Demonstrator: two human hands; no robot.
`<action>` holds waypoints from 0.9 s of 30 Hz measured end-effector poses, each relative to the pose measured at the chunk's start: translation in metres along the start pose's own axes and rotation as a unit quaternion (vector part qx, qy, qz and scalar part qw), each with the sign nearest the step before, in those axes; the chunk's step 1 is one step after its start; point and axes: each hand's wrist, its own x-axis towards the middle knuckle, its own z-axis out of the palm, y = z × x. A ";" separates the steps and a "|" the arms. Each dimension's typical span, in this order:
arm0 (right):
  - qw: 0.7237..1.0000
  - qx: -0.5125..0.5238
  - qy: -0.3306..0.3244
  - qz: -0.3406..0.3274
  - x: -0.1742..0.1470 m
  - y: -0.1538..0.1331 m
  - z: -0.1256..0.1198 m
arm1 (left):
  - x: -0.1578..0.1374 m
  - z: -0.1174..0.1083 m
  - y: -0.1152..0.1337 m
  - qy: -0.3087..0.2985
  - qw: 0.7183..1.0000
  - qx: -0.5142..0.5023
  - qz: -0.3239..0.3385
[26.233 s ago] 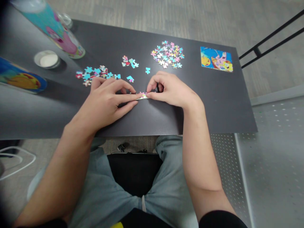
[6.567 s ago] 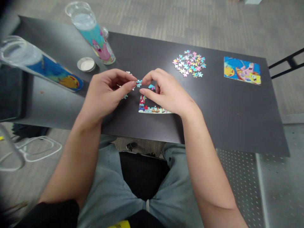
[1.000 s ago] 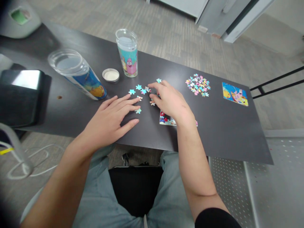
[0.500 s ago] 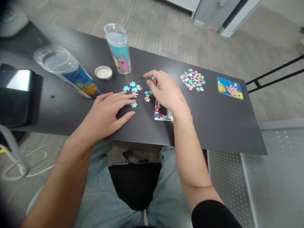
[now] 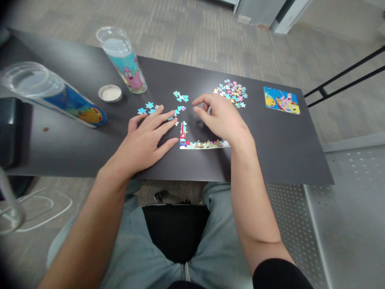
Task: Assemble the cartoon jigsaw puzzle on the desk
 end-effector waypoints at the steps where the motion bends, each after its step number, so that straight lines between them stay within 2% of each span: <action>1: 1.000 -0.002 0.001 0.006 -0.003 0.003 -0.002 | 0.001 0.000 -0.001 0.006 1.000 -0.004 -0.002; 9: 1.000 -0.017 -0.012 0.011 -0.014 0.029 -0.014 | -0.001 -0.018 -0.029 0.067 0.996 0.016 -0.061; 13: 0.999 -0.017 -0.046 -0.003 -0.010 0.035 -0.010 | -0.006 -0.016 -0.040 0.091 0.993 0.019 -0.079; 16: 0.997 -0.036 -0.059 -0.036 -0.007 0.025 0.001 | -0.009 -0.012 -0.044 0.089 0.993 0.025 -0.079; 19: 0.995 -0.064 -0.044 -0.069 -0.007 0.005 0.017 | -0.010 -0.010 -0.042 0.095 0.990 0.032 -0.095; 23: 0.990 -0.093 -0.054 -0.093 -0.006 -0.020 0.040 | -0.011 -0.010 -0.043 0.099 0.988 0.028 -0.112; 27: 0.986 -0.105 -0.068 -0.108 -0.001 -0.031 0.052 | -0.016 -0.012 -0.051 0.113 0.988 0.021 -0.103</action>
